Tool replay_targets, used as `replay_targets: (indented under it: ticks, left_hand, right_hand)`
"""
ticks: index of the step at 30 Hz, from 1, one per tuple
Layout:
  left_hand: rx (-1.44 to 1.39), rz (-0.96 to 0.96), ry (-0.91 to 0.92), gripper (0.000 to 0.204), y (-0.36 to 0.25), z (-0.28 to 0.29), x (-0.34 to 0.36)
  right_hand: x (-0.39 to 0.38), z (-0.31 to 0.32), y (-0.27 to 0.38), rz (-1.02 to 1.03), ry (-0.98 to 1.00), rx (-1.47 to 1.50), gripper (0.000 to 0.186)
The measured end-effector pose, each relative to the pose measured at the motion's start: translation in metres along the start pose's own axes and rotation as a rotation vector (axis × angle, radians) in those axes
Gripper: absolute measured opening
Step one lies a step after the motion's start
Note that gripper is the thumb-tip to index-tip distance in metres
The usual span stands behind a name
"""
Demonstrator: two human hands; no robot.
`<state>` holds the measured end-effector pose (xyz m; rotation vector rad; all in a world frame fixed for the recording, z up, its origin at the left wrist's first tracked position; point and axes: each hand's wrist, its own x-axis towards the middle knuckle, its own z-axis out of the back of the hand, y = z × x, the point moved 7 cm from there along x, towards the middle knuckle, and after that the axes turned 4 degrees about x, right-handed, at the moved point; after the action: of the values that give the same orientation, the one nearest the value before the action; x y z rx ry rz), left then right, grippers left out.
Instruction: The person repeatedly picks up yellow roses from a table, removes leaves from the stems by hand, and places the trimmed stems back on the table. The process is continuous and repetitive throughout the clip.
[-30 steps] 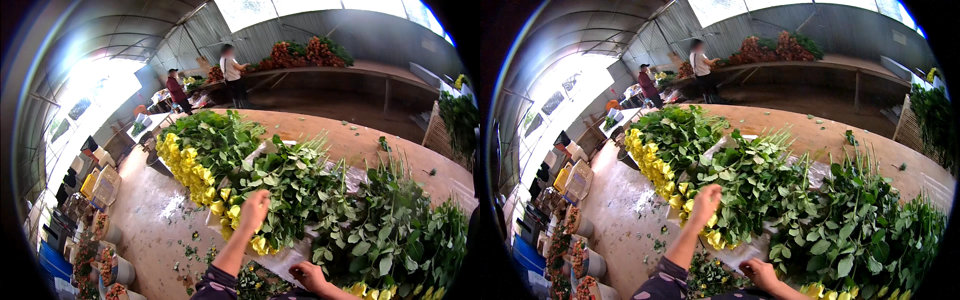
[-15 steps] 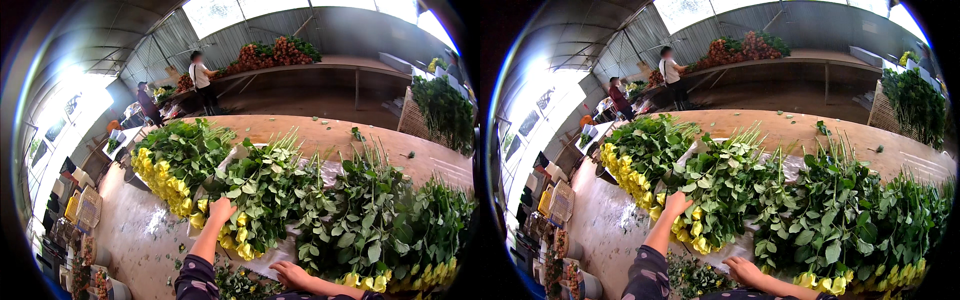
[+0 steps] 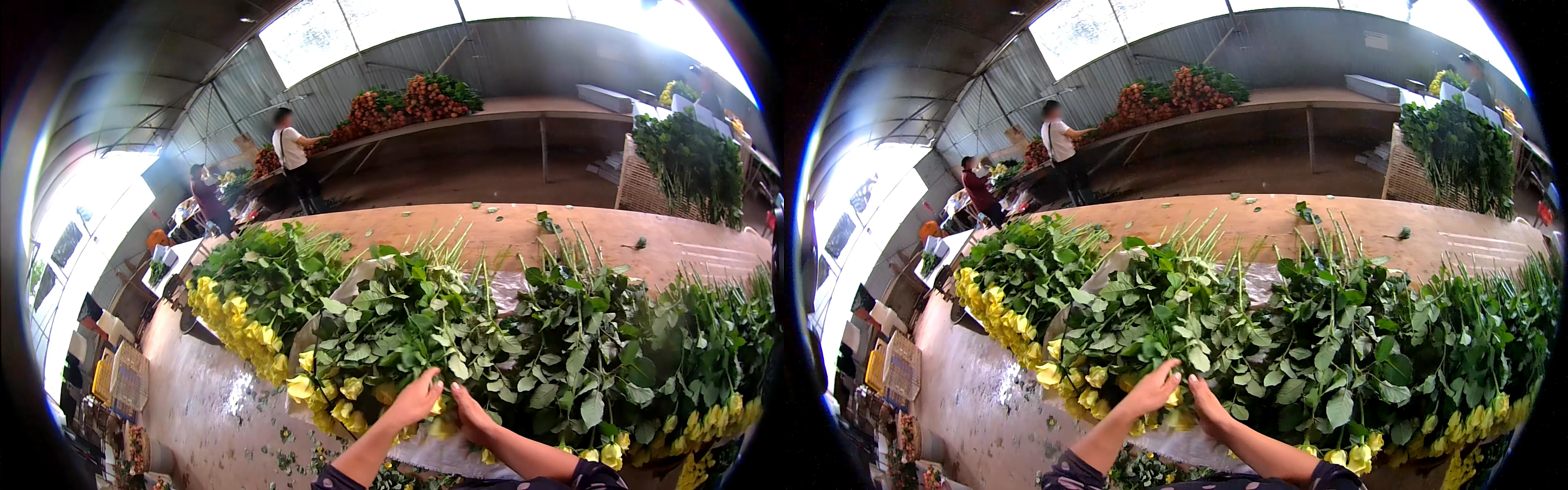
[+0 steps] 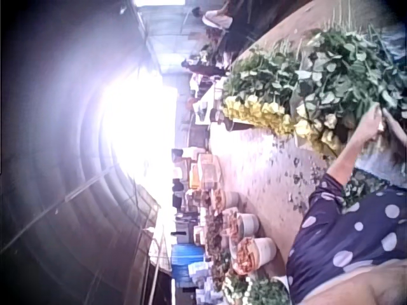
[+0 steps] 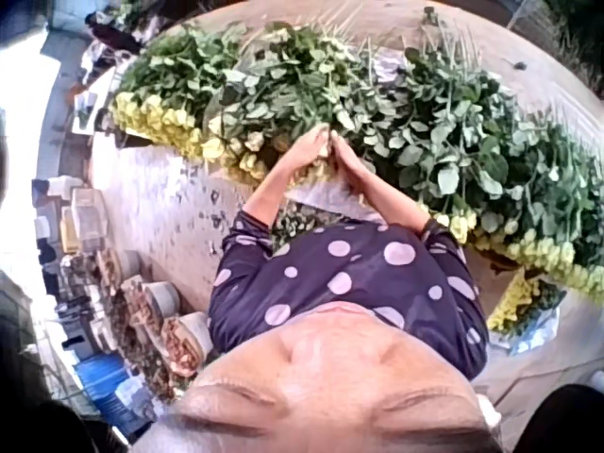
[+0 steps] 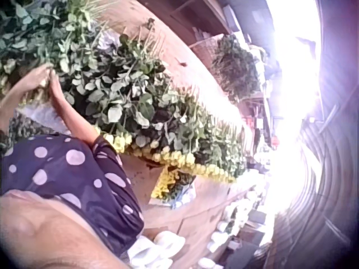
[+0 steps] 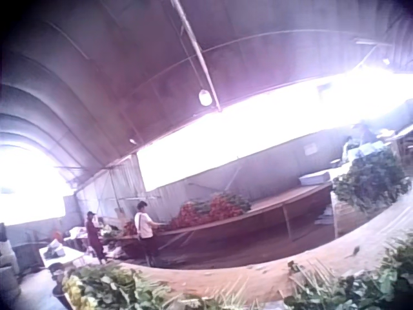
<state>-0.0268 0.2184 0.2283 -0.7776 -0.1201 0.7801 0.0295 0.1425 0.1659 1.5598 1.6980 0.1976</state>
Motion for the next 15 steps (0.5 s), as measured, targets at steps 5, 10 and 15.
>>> replay_targets:
  ticks: [5, 10, 15]
  left_hand:
    - [-0.213, 0.002, 0.072, 0.041, -0.005, -0.008, 0.001]
    - [-0.709, 0.128, -0.241, 0.032, 0.012, 0.107, -0.022]
    - [-0.368, 0.347, -0.478, 0.023, 0.13, 0.18, -0.036]
  right_hand:
    - [0.018, 0.013, -0.016, -0.078, 0.105, 0.154, 0.041]
    - [-0.03, 0.018, 0.056, -0.055, 0.192, 0.48, 0.034]
    - [-0.116, -0.01, 0.114, 0.172, 0.308, 0.259, 0.038]
